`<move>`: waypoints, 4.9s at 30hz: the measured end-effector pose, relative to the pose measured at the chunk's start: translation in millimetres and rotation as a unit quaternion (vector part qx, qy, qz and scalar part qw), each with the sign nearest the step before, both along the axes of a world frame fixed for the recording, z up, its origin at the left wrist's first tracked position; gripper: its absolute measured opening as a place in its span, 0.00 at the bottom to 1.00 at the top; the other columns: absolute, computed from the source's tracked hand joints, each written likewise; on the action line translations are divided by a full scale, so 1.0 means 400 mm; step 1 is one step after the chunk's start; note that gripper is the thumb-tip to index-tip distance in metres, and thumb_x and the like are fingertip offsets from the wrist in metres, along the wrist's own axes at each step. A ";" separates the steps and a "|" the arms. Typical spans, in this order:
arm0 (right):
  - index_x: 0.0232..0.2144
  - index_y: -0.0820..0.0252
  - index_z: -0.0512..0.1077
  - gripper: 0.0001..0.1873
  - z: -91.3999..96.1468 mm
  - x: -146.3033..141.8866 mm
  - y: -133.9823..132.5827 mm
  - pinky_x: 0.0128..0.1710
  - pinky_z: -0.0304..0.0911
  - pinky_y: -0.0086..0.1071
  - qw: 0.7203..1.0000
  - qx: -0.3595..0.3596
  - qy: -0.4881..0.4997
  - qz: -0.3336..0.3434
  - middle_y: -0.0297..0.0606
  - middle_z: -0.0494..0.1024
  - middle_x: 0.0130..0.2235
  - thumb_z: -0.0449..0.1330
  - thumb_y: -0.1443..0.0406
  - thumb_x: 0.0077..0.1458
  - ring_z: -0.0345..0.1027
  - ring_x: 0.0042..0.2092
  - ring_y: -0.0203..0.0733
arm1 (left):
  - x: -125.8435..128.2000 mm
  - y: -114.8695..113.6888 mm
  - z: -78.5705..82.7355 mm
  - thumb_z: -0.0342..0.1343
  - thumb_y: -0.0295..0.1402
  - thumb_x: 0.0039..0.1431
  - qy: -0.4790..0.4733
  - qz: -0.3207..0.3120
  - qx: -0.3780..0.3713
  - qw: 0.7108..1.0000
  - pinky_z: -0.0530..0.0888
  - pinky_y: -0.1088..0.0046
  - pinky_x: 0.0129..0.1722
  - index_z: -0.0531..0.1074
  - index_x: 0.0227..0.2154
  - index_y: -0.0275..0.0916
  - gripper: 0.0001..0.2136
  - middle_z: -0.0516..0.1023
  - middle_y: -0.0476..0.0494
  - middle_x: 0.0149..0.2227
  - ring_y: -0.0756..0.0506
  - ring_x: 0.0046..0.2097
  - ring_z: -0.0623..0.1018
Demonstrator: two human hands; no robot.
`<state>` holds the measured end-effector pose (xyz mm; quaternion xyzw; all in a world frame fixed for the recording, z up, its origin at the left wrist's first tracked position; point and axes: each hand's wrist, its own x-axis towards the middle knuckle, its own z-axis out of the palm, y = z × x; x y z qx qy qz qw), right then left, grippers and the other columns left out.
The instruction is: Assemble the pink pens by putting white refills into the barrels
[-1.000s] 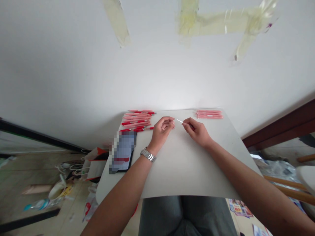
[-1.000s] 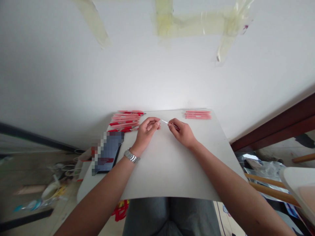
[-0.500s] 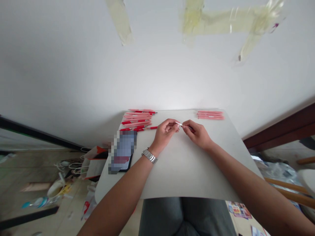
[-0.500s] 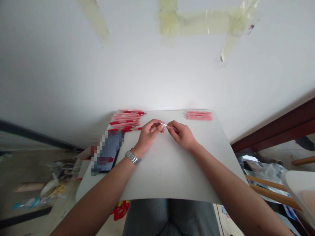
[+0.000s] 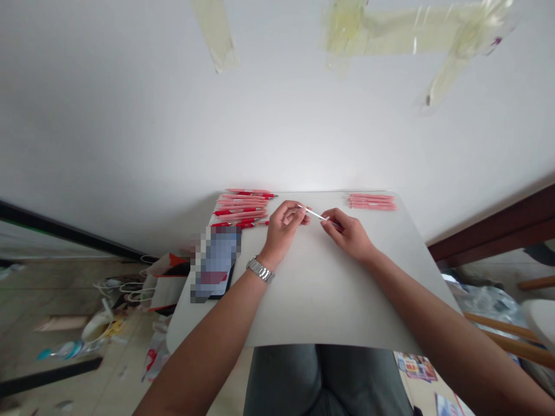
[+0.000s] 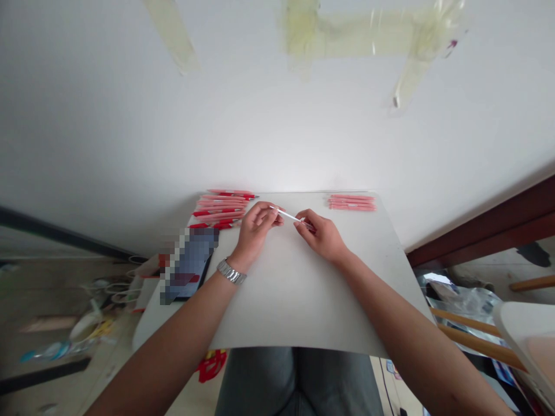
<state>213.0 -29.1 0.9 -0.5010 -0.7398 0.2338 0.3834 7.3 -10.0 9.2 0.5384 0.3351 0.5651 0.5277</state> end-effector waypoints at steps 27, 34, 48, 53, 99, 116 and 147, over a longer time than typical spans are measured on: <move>0.40 0.55 0.71 0.14 0.003 0.006 0.006 0.31 0.55 0.31 1.000 0.004 0.006 -0.023 0.30 0.68 0.27 0.56 0.52 0.68 0.57 0.28 0.36 | -0.083 0.065 0.000 0.63 0.40 0.64 0.125 0.194 0.079 0.970 0.78 0.71 0.38 0.75 0.39 0.40 0.09 0.81 0.45 0.37 0.48 0.37 0.80; 0.39 0.55 0.71 0.16 -0.001 0.007 0.010 0.31 0.55 0.31 1.000 0.009 0.009 -0.027 0.30 0.68 0.26 0.55 0.50 0.68 0.57 0.27 0.36 | -0.070 0.045 -0.005 0.63 0.38 0.64 0.296 0.205 0.145 0.922 0.73 0.68 0.40 0.78 0.40 0.44 0.05 0.82 0.47 0.36 0.46 0.35 0.78; 0.38 0.55 0.71 0.15 -0.003 0.006 0.010 0.31 0.55 0.31 0.999 0.011 0.008 -0.033 0.30 0.68 0.26 0.56 0.51 0.68 0.57 0.27 0.36 | -0.045 0.043 -0.017 0.65 0.33 0.62 0.445 0.199 0.225 0.844 0.69 0.61 0.45 0.78 0.43 0.47 0.07 0.82 0.48 0.32 0.41 0.37 0.76; 0.38 0.55 0.71 0.14 -0.002 0.004 0.010 0.31 0.55 0.31 0.999 0.009 0.007 -0.031 0.30 0.68 0.27 0.56 0.52 0.68 0.57 0.28 0.36 | -0.041 0.049 -0.029 0.68 0.30 0.59 0.424 0.183 0.207 0.863 0.68 0.56 0.51 0.79 0.40 0.48 0.09 0.81 0.47 0.31 0.38 0.38 0.76; 0.38 0.55 0.71 0.13 -0.012 0.006 0.015 0.32 0.57 0.30 0.999 -0.008 0.008 -0.031 0.29 0.68 0.27 0.56 0.52 0.67 0.59 0.28 0.36 | -0.067 0.041 -0.013 0.63 0.34 0.65 0.567 0.178 0.214 0.775 0.71 0.57 0.52 0.78 0.39 0.44 0.02 0.75 0.43 0.45 0.39 0.49 0.73; 0.40 0.54 0.70 0.14 -0.009 0.006 0.015 0.31 0.56 0.31 0.999 -0.009 0.002 -0.035 0.29 0.68 0.26 0.56 0.51 0.67 0.58 0.27 0.37 | -0.067 0.043 -0.020 0.63 0.31 0.63 0.535 0.187 0.217 0.795 0.72 0.56 0.52 0.78 0.40 0.45 0.04 0.76 0.43 0.42 0.38 0.48 0.74; 0.38 0.54 0.66 0.14 -0.001 0.000 0.012 0.32 0.60 0.33 0.999 0.001 0.029 -0.014 0.34 0.74 0.31 0.58 0.51 0.66 0.65 0.30 0.38 | -0.017 -0.001 0.005 0.57 0.33 0.70 0.384 0.051 0.241 0.890 0.76 0.64 0.53 0.74 0.45 0.43 0.05 0.78 0.45 0.44 0.45 0.46 0.77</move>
